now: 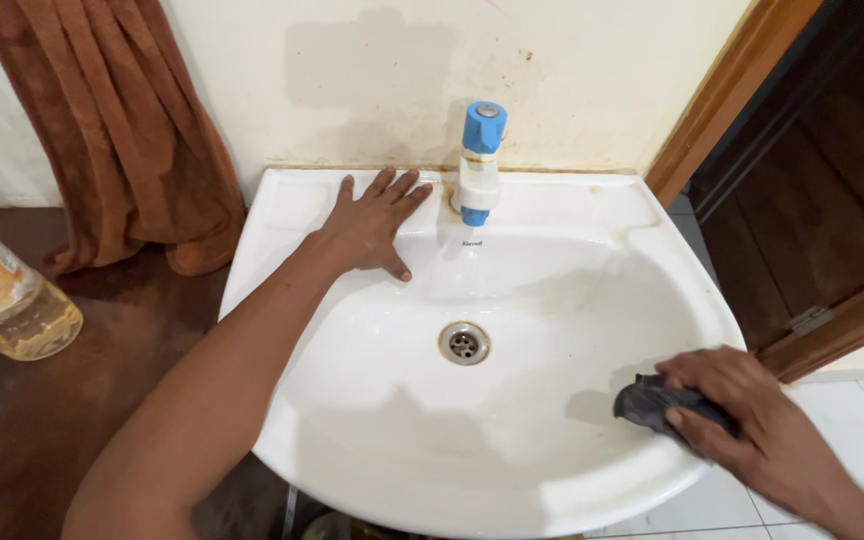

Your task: The person scrubs a white bathroom sink with a dark sponge while the tap runs. They wipe the basin, the faucet, and the surrounding rim repeatedly, rinsing the sponge under the water and continuing to clean the same areas throughout the clip.

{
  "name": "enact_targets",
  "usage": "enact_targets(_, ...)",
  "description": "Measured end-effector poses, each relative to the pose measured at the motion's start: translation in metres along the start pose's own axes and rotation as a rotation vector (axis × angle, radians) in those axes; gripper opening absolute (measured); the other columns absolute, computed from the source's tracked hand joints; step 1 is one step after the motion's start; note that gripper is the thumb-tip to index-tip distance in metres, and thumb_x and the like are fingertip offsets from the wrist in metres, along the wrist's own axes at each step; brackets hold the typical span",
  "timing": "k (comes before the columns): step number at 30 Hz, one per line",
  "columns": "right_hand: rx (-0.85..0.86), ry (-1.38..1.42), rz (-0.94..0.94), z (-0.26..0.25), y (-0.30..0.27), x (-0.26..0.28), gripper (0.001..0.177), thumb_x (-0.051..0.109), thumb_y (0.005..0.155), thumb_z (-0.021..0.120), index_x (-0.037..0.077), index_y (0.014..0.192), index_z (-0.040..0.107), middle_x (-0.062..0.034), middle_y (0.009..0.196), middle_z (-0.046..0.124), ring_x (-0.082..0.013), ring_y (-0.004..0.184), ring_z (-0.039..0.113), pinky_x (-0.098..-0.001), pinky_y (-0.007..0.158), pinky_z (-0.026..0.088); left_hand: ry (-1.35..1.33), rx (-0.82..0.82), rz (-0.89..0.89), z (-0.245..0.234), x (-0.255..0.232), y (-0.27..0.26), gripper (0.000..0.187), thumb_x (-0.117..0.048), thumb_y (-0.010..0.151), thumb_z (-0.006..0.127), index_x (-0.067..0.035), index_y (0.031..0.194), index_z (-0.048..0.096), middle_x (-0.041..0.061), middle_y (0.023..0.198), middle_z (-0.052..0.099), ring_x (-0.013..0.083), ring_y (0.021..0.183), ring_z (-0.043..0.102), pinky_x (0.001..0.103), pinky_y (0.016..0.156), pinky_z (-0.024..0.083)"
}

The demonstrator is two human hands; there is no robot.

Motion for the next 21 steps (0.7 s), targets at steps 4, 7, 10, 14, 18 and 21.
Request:
enact_targets(4, -0.297, 0.271, -0.004, -0.019, 0.023, -0.033, 0.028, 0.037, 0.095, 0.068, 0.01, 0.098, 0.072, -0.0119, 0.143, 0.064, -0.0279, 0.139, 0.055, -0.0427, 0.101, 0.051, 0.014, 0.005, -0.005, 0.004, -0.001, 0.001, 0.136, -0.05, 0.057, 0.095, -0.028, 0.163, 0.012, -0.001, 0.172, 0.005, 0.0256, 0.158, 0.002, 0.07, 0.12, 0.012)
enact_targets(7, -0.21, 0.305, 0.357, -0.031, 0.081, -0.057, 0.035, 0.034, 0.093, 0.067, 0.016, 0.122, 0.07, 0.0031, 0.156, 0.055, -0.0252, 0.133, 0.058, -0.0431, 0.109, 0.047, 0.016, -0.001, -0.003, 0.0, -0.003, 0.002, 0.136, -0.051, 0.056, 0.095, -0.028, 0.163, 0.012, -0.001, 0.172, 0.006, 0.0255, 0.159, 0.002, 0.069, 0.121, 0.012)
enact_targets(10, -0.056, 0.178, 0.355, -0.04, 0.159, -0.044, 0.046, 0.04, 0.1, 0.06, 0.032, 0.146, 0.063, -0.0078, 0.143, 0.067, -0.0289, 0.126, 0.067, -0.0436, 0.111, 0.049, 0.001, -0.001, 0.002, -0.003, -0.003, -0.002, 0.137, -0.05, 0.055, 0.095, -0.028, 0.163, 0.013, 0.0, 0.172, 0.007, 0.0256, 0.159, 0.003, 0.068, 0.122, 0.011)
enact_targets(14, -0.093, 0.127, 0.192, -0.044, 0.194, -0.028, 0.043, 0.041, 0.097, 0.061, 0.024, 0.136, 0.069, -0.0018, 0.152, 0.059, -0.0294, 0.126, 0.062, -0.0428, 0.109, 0.045, -0.019, -0.028, 0.02, -0.008, -0.004, -0.007, 0.135, -0.051, 0.056, 0.095, -0.027, 0.162, 0.015, 0.001, 0.172, 0.007, 0.0267, 0.159, 0.003, 0.068, 0.122, 0.01)
enact_targets(18, -0.133, 0.138, 0.319, -0.054, 0.141, -0.046, 0.044, 0.038, 0.093, 0.07, 0.02, 0.133, 0.072, -0.0112, 0.137, 0.071, -0.0292, 0.117, 0.071, -0.0402, 0.106, 0.052, -0.03, -0.042, 0.011, -0.006, -0.006, -0.006, 0.135, -0.049, 0.056, 0.094, -0.026, 0.163, 0.015, 0.001, 0.172, 0.008, 0.0271, 0.159, 0.003, 0.067, 0.122, 0.011)
enact_targets(21, -0.12, 0.116, 0.381, -0.054, 0.123, -0.053, 0.04, 0.035, 0.09, 0.073, 0.014, 0.124, 0.078, -0.0123, 0.128, 0.071, -0.0285, 0.113, 0.071, -0.0407, 0.099, 0.055, 0.003, -0.016, -0.004, -0.002, -0.004, -0.001, 0.135, -0.048, 0.057, 0.095, -0.026, 0.163, 0.014, 0.001, 0.172, 0.007, 0.0272, 0.159, 0.002, 0.068, 0.121, 0.012)
Point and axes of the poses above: each hand's wrist, its own y-axis towards the middle knuckle, its own z-axis out of the palm, x = y × z, the point moved 7 cm from there along y, towards the middle knuckle
